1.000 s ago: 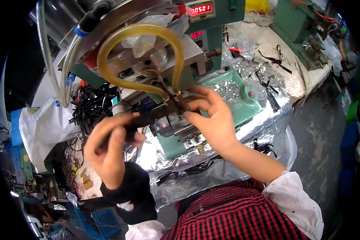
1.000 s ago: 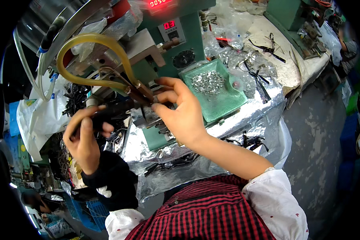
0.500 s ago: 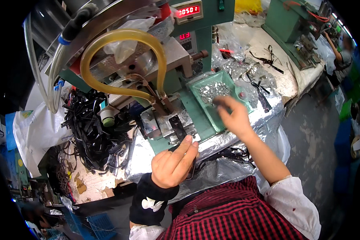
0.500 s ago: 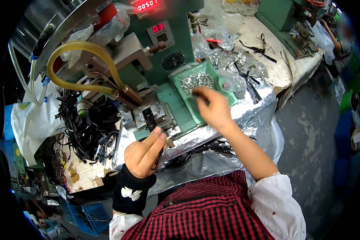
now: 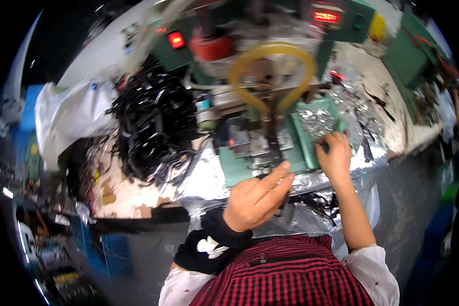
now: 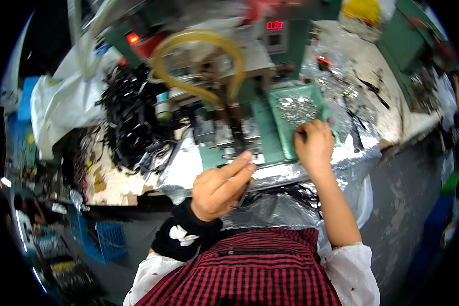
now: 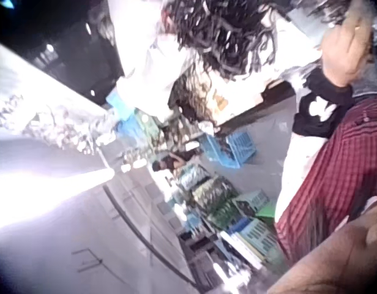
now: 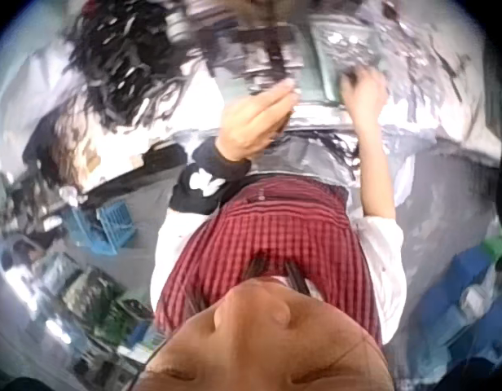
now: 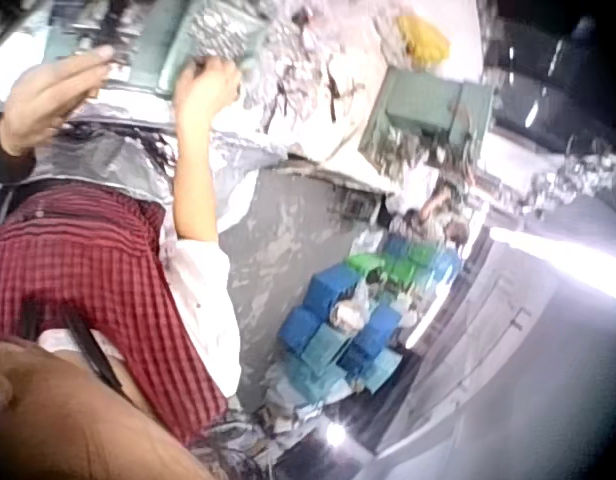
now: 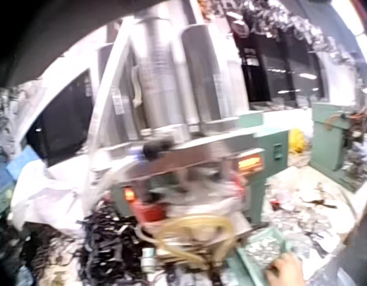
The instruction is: The person assembles eyeglasses by inserting small metal components into black frames using a green press machine. They repeatedly pick up frames and components, position them in the machine, and operate the press to secure the parts.
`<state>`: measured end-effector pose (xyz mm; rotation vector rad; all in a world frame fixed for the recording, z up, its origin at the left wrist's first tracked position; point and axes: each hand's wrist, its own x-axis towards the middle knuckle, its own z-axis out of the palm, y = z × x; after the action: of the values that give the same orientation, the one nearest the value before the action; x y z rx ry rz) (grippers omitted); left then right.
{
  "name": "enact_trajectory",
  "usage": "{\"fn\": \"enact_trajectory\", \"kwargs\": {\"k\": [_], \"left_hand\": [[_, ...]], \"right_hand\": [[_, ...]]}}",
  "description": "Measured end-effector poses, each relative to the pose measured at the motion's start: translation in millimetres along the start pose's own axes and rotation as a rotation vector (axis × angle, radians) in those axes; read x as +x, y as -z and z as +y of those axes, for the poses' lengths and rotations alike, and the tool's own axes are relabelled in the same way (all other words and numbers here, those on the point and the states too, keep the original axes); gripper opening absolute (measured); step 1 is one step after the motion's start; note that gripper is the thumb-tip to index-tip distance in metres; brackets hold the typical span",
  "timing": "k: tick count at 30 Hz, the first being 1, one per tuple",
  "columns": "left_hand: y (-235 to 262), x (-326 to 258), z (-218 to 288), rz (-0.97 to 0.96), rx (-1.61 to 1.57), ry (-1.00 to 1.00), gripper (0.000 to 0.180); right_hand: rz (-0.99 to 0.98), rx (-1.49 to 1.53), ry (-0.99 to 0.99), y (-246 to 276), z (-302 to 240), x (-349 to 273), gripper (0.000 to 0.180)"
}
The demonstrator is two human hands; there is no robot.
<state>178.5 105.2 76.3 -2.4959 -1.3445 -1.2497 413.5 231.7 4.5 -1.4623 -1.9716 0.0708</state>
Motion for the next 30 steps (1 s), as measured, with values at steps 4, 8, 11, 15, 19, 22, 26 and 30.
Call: {"fn": "enact_trajectory", "kwargs": {"k": [4,8,11,15,19,22,26,30], "left_hand": [[2,-21,-22,0.515,0.132,0.141,0.041],[-8,-29,-103,0.553,0.158,0.724,0.048],[-26,-34,-146,0.536,0.078,0.778,0.036],[-41,-32,-164,0.568,-0.024,0.823,0.026],[-41,-30,-157,0.53,-0.011,0.807,0.038],[-42,-29,-151,0.495,0.048,0.724,0.062],[-49,-26,-148,0.467,0.114,0.698,0.073],[-48,-24,-150,0.448,0.121,0.699,0.069]], "right_hand": [[0.041,0.065,-0.04,-7,-2,-2,0.007],[-0.029,0.413,-0.2,-11,-3,-3,0.015],[-0.034,0.453,-0.186,-13,-2,1,0.016],[-0.07,0.461,-0.219,-11,0,3,0.018],[-0.092,0.474,-0.226,-9,3,-2,0.019],[-0.069,0.528,-0.249,-9,4,-5,0.018],[-0.068,0.513,-0.259,-10,4,-6,0.018],[-0.087,0.556,-0.284,-9,2,-5,0.018]]}}
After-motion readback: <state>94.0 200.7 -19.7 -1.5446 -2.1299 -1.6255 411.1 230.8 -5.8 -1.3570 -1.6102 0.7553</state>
